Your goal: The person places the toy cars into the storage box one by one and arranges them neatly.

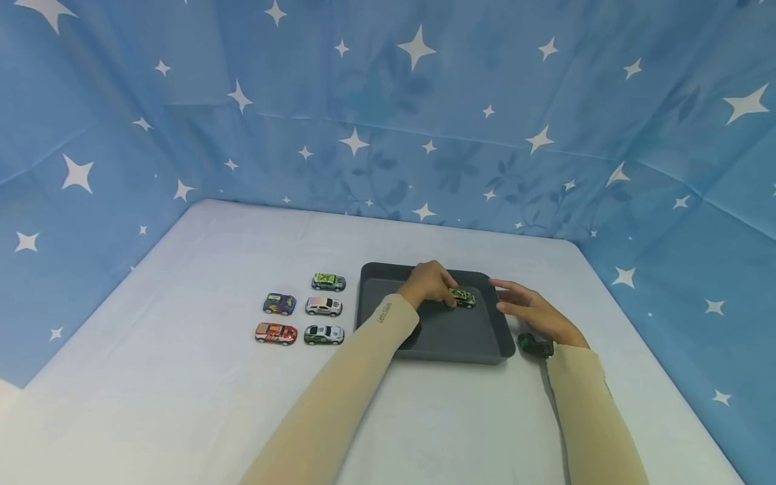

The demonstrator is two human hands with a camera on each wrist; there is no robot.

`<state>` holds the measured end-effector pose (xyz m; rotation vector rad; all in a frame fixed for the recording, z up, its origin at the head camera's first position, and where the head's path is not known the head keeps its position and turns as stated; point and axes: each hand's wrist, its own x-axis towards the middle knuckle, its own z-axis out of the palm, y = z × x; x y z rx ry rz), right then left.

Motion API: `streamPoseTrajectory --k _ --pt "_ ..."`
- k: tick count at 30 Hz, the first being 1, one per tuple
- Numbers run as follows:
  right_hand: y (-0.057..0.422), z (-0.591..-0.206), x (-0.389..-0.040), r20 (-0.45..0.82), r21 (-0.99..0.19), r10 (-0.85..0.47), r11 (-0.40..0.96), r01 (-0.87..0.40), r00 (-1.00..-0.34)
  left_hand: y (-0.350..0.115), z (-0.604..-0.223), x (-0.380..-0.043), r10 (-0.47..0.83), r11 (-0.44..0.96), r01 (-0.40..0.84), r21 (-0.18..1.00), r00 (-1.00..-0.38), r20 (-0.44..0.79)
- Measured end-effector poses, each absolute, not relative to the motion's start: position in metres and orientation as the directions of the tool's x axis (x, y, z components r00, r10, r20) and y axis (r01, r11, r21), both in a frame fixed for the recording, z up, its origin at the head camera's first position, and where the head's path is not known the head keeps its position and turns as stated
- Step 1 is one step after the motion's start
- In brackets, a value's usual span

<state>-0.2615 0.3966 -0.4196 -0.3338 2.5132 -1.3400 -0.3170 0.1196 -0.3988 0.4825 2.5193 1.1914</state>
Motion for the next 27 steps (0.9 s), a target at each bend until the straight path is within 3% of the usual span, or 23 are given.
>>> streamPoseTrajectory --k 3,15,27 --pt "0.395 -0.418 -0.261 -0.132 -0.833 -0.323 0.548 -0.071 -0.937 0.117 -0.397 -0.318 0.444 0.562 0.148 0.814 -0.884 -0.145" --pt "0.395 -0.419 -0.262 -0.143 -0.829 -0.312 0.556 -0.058 -0.939 0.098 -0.374 -0.319 0.507 0.588 0.286 0.757 -0.859 -0.069" --pt "0.395 -0.419 -0.261 -0.14 -0.847 -0.325 0.529 -0.057 -0.935 0.073 -0.348 -0.318 0.672 0.427 0.372 0.824 -0.74 -0.014"
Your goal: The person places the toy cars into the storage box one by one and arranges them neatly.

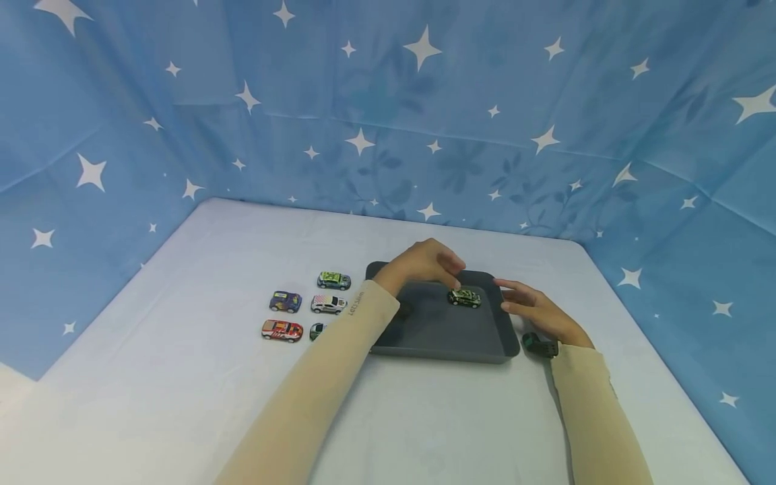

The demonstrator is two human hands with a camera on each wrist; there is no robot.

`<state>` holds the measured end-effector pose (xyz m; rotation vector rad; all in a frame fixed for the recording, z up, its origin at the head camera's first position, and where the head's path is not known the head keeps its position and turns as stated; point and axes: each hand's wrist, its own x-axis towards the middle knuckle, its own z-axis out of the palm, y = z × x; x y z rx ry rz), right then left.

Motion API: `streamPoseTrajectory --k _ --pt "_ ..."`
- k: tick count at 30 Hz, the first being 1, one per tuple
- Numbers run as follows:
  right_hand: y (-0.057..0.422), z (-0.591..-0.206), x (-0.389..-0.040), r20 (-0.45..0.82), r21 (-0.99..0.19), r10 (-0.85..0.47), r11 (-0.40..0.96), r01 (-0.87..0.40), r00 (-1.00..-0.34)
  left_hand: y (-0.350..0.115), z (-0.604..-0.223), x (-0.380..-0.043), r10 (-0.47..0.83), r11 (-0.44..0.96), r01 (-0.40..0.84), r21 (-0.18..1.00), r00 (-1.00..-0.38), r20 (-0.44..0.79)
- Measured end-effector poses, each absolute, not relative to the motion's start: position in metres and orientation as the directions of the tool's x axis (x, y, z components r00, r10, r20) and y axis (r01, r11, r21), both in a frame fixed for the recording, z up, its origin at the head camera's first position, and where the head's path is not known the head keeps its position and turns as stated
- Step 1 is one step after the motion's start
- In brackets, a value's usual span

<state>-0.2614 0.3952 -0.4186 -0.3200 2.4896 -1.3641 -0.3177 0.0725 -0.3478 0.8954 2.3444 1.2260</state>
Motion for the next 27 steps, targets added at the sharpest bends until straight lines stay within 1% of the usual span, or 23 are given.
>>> streamPoseTrajectory --k 7,14,20,27 --pt "0.396 -0.42 -0.263 -0.146 -0.837 -0.312 0.545 -0.051 -0.939 0.057 -0.336 -0.313 0.702 0.368 0.428 0.825 -0.71 0.055" --pt "0.396 -0.421 -0.262 -0.139 -0.834 -0.312 0.548 -0.058 -0.94 0.039 -0.333 -0.306 0.737 0.262 0.399 0.879 -0.671 0.085" --pt "0.396 -0.421 -0.261 -0.135 -0.837 -0.318 0.543 -0.064 -0.938 0.023 -0.328 -0.299 0.756 0.226 0.394 0.891 -0.648 0.095" --pt "0.397 -0.421 -0.261 -0.122 -0.835 -0.326 0.544 -0.081 -0.937 0.003 -0.325 -0.294 0.753 0.228 0.424 0.876 -0.648 0.118"
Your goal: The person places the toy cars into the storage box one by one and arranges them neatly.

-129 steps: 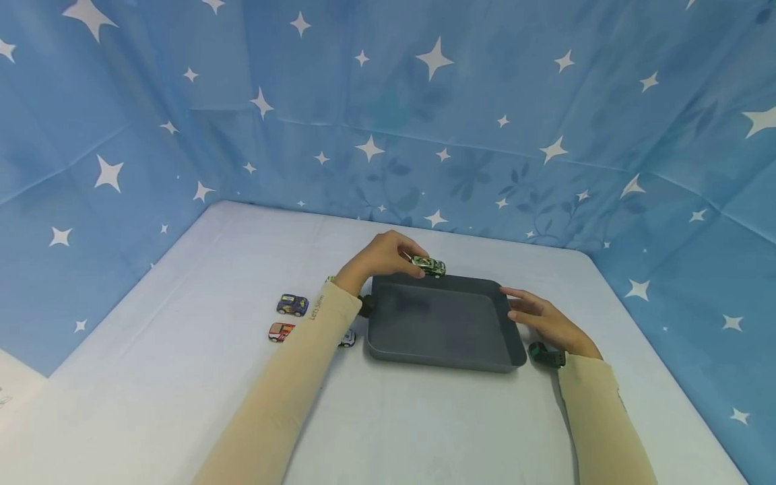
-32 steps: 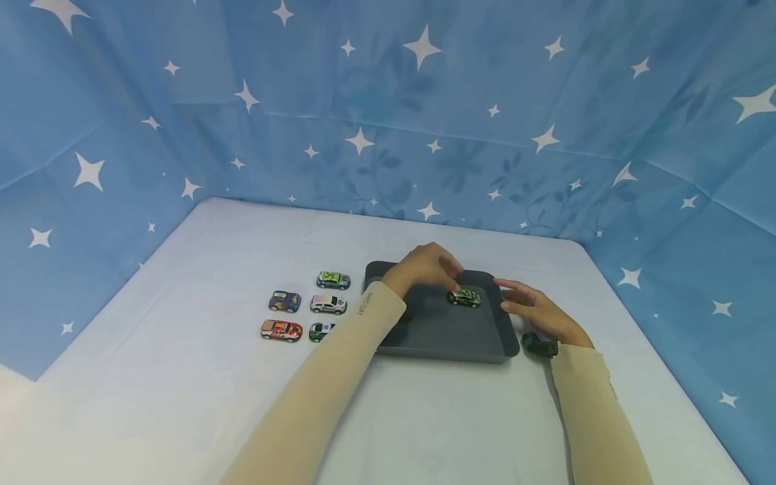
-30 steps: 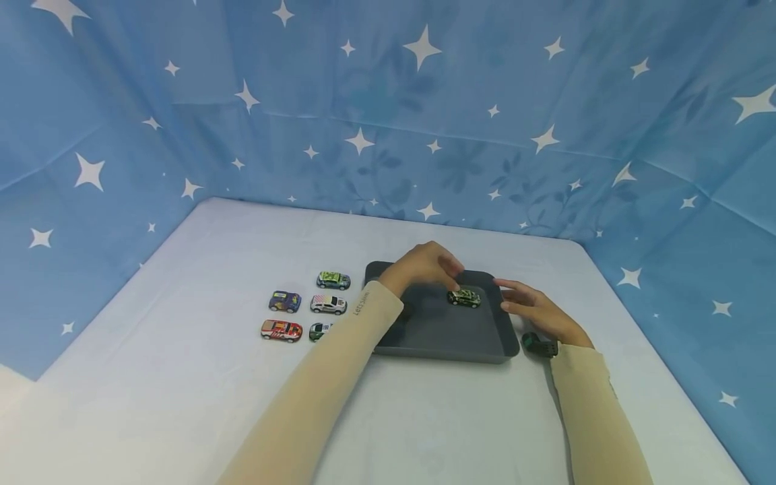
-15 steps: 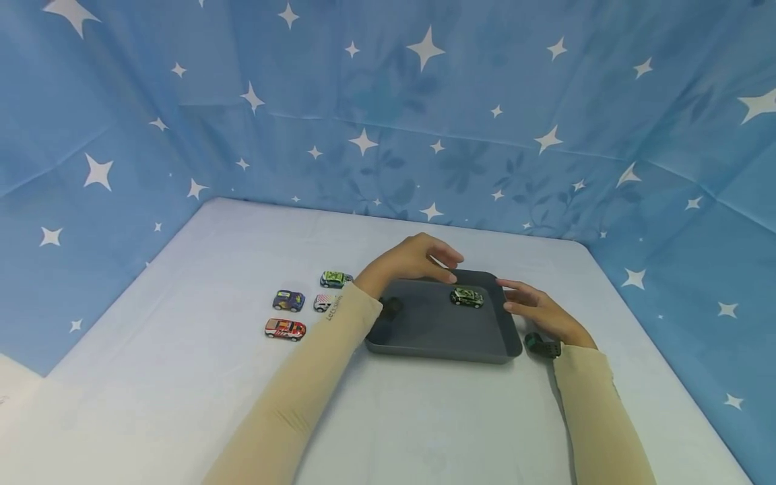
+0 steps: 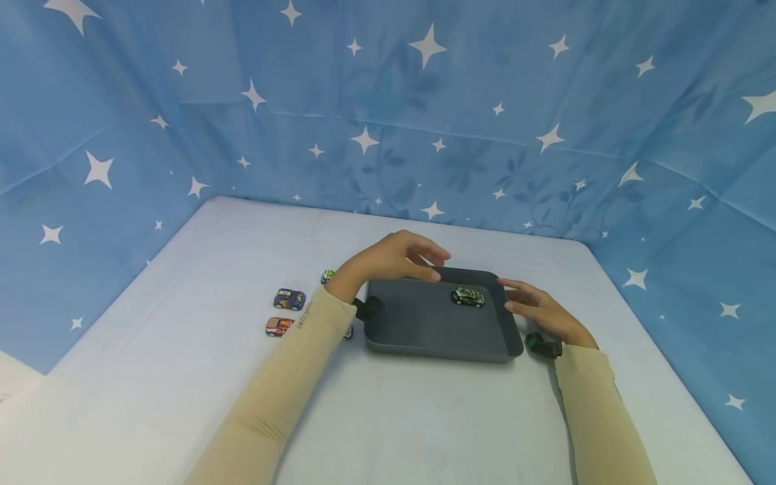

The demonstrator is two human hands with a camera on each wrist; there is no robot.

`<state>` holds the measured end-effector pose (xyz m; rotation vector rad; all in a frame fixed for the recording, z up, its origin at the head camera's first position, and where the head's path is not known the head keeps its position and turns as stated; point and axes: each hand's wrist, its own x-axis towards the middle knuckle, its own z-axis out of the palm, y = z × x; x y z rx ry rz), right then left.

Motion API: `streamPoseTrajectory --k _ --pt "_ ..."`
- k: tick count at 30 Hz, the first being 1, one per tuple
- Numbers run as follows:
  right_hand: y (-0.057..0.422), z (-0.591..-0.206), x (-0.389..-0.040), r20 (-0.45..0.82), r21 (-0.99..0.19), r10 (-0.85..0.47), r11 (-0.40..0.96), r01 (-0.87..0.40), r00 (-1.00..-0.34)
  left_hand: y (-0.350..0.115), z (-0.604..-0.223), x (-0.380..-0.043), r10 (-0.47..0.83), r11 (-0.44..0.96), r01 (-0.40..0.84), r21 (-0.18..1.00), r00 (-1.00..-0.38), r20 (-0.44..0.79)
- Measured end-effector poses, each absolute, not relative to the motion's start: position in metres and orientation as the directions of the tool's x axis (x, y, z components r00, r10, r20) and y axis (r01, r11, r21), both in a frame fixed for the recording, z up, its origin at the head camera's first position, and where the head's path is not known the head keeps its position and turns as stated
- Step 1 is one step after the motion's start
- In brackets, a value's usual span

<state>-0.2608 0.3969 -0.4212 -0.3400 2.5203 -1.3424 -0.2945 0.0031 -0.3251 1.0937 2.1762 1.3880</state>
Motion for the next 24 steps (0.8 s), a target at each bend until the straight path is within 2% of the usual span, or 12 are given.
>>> streamPoseTrajectory --k 24 --pt "0.398 -0.421 -0.262 -0.121 -0.833 -0.33 0.547 -0.085 -0.936 -0.067 -0.326 -0.275 0.703 0.286 0.495 0.821 -0.69 0.171"
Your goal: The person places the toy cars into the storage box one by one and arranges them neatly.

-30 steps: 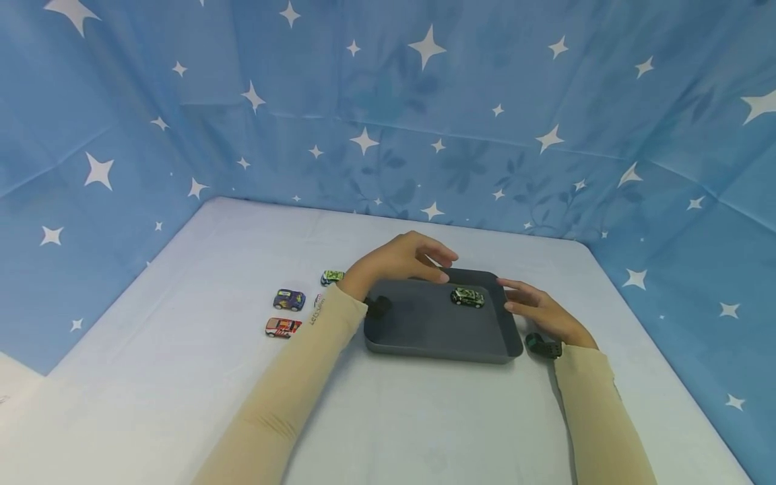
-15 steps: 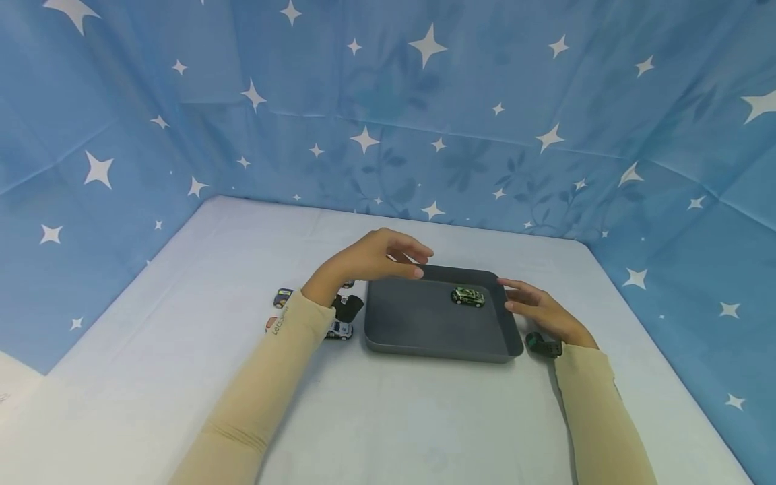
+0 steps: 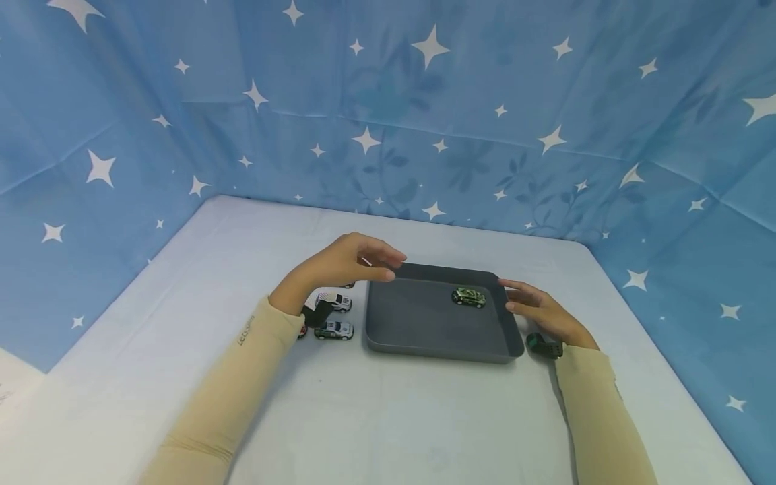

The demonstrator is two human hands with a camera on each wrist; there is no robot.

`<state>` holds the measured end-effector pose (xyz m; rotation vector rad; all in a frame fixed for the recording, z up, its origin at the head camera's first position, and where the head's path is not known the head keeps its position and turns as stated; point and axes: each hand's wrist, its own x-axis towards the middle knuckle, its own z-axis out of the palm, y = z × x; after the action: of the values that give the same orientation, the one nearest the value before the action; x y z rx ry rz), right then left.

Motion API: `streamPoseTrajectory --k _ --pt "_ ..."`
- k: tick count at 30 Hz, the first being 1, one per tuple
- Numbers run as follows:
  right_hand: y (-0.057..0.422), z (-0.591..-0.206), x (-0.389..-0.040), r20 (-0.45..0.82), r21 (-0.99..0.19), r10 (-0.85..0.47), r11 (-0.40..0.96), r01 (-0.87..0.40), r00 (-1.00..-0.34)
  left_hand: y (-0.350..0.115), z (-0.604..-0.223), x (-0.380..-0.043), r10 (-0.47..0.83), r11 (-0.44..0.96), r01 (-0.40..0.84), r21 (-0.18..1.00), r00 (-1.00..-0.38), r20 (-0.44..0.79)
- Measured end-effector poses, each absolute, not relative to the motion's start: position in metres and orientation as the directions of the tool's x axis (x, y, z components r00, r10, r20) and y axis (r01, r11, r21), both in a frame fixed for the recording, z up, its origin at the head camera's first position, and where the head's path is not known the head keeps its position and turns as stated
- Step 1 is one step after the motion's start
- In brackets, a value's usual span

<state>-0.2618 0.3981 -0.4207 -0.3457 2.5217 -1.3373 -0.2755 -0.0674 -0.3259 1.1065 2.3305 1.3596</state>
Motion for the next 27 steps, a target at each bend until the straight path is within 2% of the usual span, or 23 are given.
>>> streamPoseTrajectory --k 13,27 --pt "0.396 -0.42 -0.261 -0.107 -0.823 -0.331 0.559 -0.104 -0.938 -0.106 -0.332 -0.274 0.669 0.294 0.516 0.804 -0.712 0.212" --pt "0.397 -0.422 -0.261 -0.106 -0.835 -0.331 0.542 -0.097 -0.937 -0.143 -0.351 -0.282 0.625 0.398 0.486 0.778 -0.764 0.158"
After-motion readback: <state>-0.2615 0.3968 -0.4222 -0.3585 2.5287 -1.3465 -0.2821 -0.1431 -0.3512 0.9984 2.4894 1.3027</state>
